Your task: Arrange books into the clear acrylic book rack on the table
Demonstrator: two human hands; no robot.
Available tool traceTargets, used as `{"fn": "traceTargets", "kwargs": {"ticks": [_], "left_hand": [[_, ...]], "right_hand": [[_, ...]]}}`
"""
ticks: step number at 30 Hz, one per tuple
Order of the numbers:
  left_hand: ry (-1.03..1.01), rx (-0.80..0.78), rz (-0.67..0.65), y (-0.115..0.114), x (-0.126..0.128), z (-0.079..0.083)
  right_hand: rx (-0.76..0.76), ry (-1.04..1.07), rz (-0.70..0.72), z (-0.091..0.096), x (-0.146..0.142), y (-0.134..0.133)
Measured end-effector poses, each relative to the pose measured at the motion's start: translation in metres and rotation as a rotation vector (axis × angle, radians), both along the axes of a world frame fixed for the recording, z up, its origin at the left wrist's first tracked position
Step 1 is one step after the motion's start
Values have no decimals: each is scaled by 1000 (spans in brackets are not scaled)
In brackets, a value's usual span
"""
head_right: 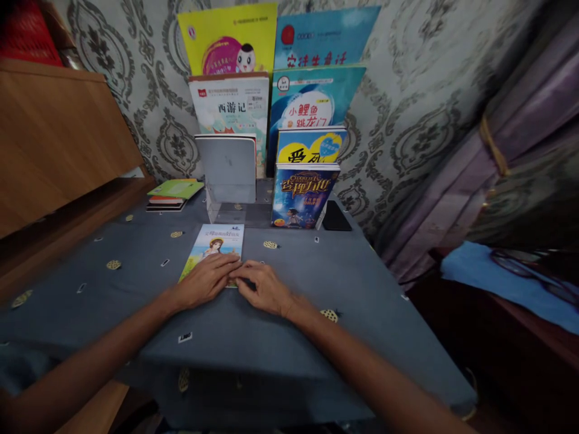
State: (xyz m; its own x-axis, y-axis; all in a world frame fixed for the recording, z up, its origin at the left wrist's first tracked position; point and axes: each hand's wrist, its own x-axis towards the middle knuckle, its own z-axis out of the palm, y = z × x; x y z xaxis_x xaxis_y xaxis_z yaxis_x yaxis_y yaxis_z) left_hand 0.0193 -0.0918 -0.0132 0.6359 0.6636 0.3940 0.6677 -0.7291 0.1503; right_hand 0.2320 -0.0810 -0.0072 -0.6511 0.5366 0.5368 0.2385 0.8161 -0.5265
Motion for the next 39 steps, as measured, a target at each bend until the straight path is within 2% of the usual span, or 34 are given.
{"fn": "traceTargets", "kwargs": {"ticks": [8, 16, 18, 23, 25, 33, 39], "left_hand": [[-1, -15, 27, 2, -12, 3], [-9, -96, 81, 16, -56, 2], [-22, -125, 150, 23, -65, 0], [-49, -139, 466, 38, -77, -9], [-41, -135, 519, 41, -76, -11], [-66, -132, 507, 44, -77, -16], [-70, -128, 504, 43, -77, -12]], "right_hand": [[-93, 4, -13, 2, 2, 2], [-115, -10, -6, 4, 3, 2], [-119, -19, 4, 5, 4, 2], [-119, -14, 16, 3, 6, 3], [-116, -10, 12, 2, 6, 4], [-131, -10, 22, 1, 5, 4], [-100, -24, 31, 2, 4, 4]]}}
